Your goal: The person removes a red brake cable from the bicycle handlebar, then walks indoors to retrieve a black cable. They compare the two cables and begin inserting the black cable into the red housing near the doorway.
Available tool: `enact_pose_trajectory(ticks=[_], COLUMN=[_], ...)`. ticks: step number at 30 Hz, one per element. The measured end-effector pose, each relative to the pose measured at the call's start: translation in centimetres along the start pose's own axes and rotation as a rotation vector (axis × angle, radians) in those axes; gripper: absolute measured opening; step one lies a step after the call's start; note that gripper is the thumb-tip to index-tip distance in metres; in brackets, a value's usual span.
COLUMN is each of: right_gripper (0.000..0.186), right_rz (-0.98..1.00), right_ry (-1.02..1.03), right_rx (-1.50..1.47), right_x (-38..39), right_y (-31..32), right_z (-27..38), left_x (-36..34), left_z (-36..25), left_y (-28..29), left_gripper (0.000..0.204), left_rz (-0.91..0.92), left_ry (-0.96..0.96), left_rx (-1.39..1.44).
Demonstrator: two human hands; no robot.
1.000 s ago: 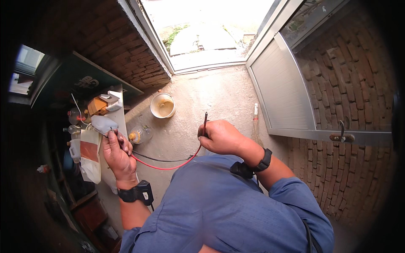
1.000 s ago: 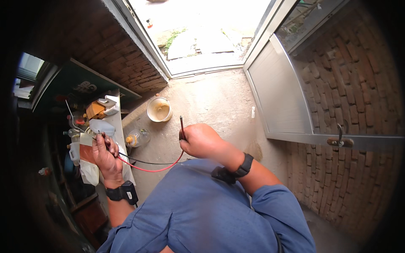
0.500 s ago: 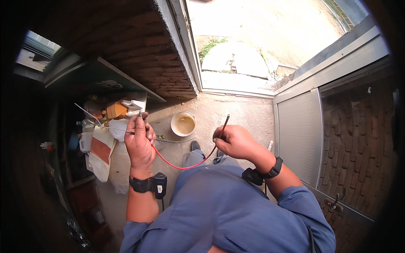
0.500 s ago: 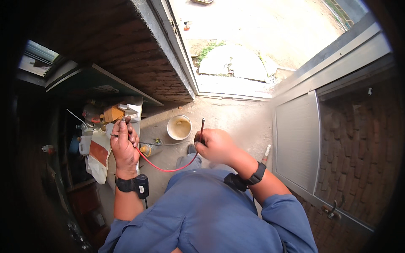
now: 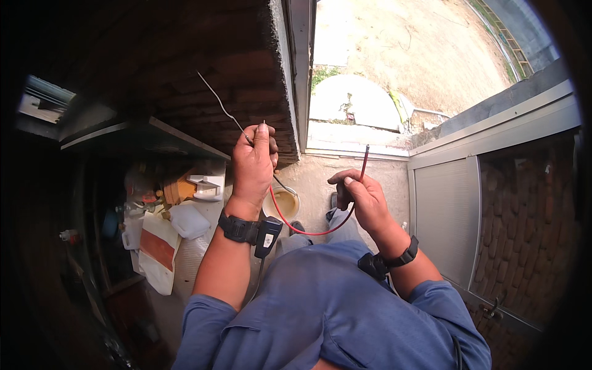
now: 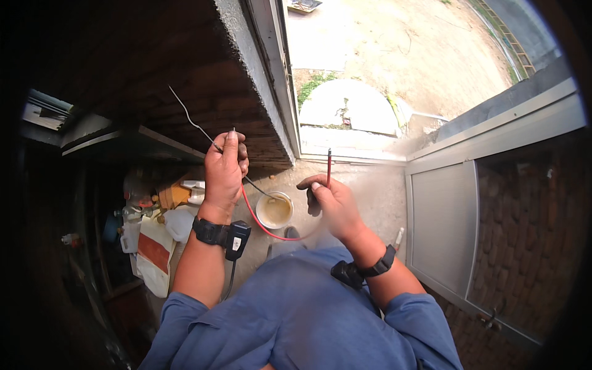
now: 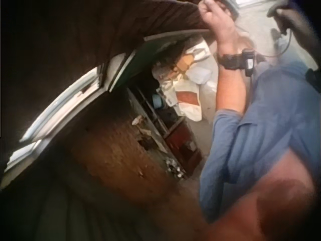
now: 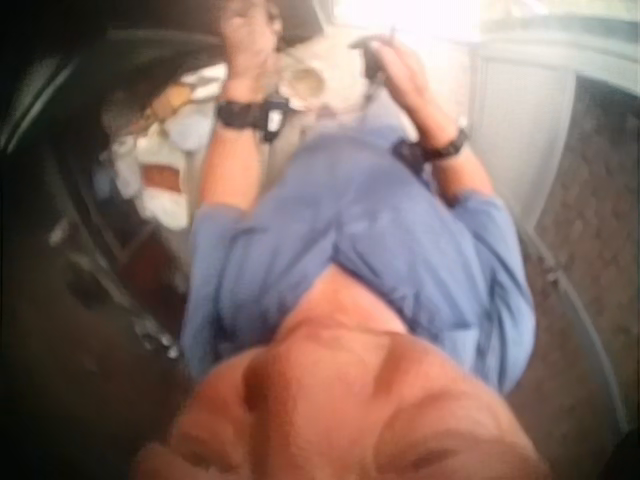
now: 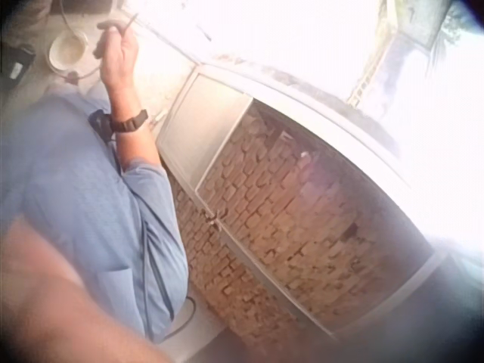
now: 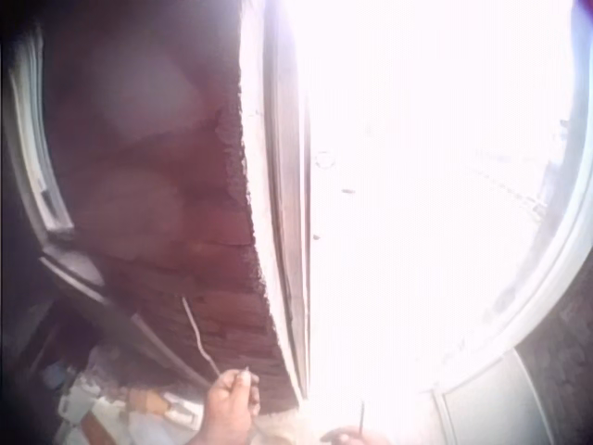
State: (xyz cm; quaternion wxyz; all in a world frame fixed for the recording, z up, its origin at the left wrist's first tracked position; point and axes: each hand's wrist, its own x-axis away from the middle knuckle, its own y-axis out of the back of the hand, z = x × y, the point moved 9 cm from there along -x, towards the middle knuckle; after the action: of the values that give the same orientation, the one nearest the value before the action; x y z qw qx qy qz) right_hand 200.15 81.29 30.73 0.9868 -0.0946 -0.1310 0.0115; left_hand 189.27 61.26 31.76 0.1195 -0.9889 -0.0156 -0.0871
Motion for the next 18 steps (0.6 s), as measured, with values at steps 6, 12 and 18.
enact_pose_trajectory(ticks=[6,12,18], right_gripper=[0.032,0.035,0.036], right_rz=[0.018,0.075,0.091], right_ry=[-0.017,-0.065,-0.099], right_rx=[-0.124,-0.067,-0.023], right_x=[-5.0,-8.4,-9.5], right_y=[0.5,1.3,1.8], right_z=[0.7,1.0,0.3], left_x=[-4.1,-6.7,-7.8], left_z=[2.4,4.4,5.1], left_y=[0.2,1.5,2.1], left_gripper=[0.024,0.02,0.023], left_rz=[-0.134,-0.238,-0.257], left_ry=[0.073,0.102,0.1], left_rx=[0.035,0.048,0.0])
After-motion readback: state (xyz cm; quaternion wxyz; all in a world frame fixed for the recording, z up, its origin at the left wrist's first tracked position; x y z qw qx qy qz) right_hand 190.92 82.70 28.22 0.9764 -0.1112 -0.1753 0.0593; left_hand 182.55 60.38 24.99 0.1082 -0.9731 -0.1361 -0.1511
